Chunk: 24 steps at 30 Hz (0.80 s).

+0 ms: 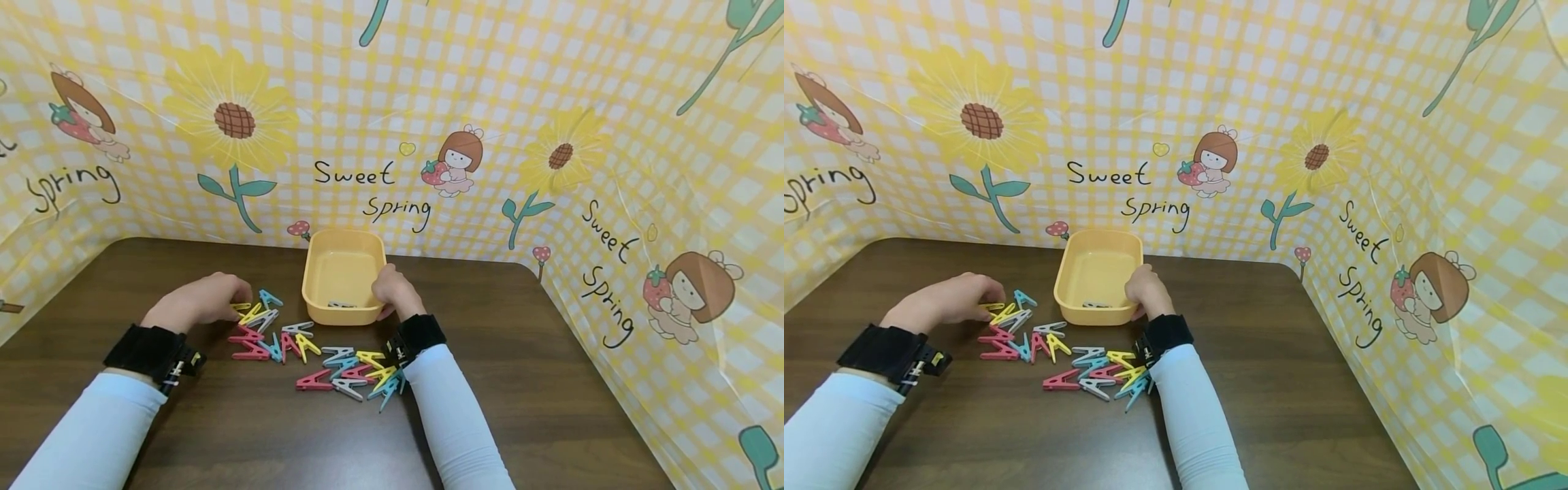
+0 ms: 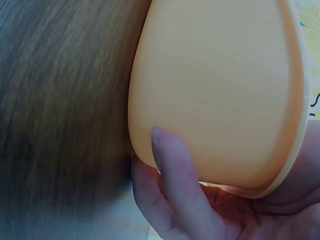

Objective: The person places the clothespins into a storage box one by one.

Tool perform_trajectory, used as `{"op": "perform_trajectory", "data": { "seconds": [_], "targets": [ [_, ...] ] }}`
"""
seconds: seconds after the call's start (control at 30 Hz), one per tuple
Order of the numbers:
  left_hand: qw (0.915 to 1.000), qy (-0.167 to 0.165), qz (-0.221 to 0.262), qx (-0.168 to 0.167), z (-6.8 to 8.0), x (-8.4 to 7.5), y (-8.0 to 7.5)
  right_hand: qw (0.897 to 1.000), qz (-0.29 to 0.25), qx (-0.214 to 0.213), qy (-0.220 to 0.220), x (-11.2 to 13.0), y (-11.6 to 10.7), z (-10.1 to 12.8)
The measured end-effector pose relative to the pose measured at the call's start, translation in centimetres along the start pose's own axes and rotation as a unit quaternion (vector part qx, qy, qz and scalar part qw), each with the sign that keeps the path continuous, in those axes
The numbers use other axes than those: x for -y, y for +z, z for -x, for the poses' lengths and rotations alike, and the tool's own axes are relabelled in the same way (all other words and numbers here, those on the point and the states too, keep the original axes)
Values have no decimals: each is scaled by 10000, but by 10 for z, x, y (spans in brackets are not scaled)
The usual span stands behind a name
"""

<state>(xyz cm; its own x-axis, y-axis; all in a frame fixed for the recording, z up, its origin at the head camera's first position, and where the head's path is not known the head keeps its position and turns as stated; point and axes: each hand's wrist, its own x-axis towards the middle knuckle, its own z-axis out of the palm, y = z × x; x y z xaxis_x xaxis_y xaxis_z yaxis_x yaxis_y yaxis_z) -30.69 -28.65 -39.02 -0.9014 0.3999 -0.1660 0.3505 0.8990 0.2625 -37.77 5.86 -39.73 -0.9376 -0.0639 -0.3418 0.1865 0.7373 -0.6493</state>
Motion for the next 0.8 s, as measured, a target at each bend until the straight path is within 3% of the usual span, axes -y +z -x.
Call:
{"op": "perform_trajectory", "data": {
  "seconds": [0.3, 0.5, 0.63, 0.8],
  "targets": [
    [9997, -163, -136, -152, 0, 1, -2, 10000, 49, 33, -7, 0, -1, 2],
    [9984, -244, -90, -495, 4, -2, -4, 10000, 29, 30, -3, -1, -1, 3],
    [9921, -82, -251, -1228, 2, -10, -5, 10000, -26, -18, -12, -1, 0, 2],
    [9709, 291, -434, -2338, 0, -32, -10, 10000, 11, -37, -22, 0, 1, 3]
  ]
}}
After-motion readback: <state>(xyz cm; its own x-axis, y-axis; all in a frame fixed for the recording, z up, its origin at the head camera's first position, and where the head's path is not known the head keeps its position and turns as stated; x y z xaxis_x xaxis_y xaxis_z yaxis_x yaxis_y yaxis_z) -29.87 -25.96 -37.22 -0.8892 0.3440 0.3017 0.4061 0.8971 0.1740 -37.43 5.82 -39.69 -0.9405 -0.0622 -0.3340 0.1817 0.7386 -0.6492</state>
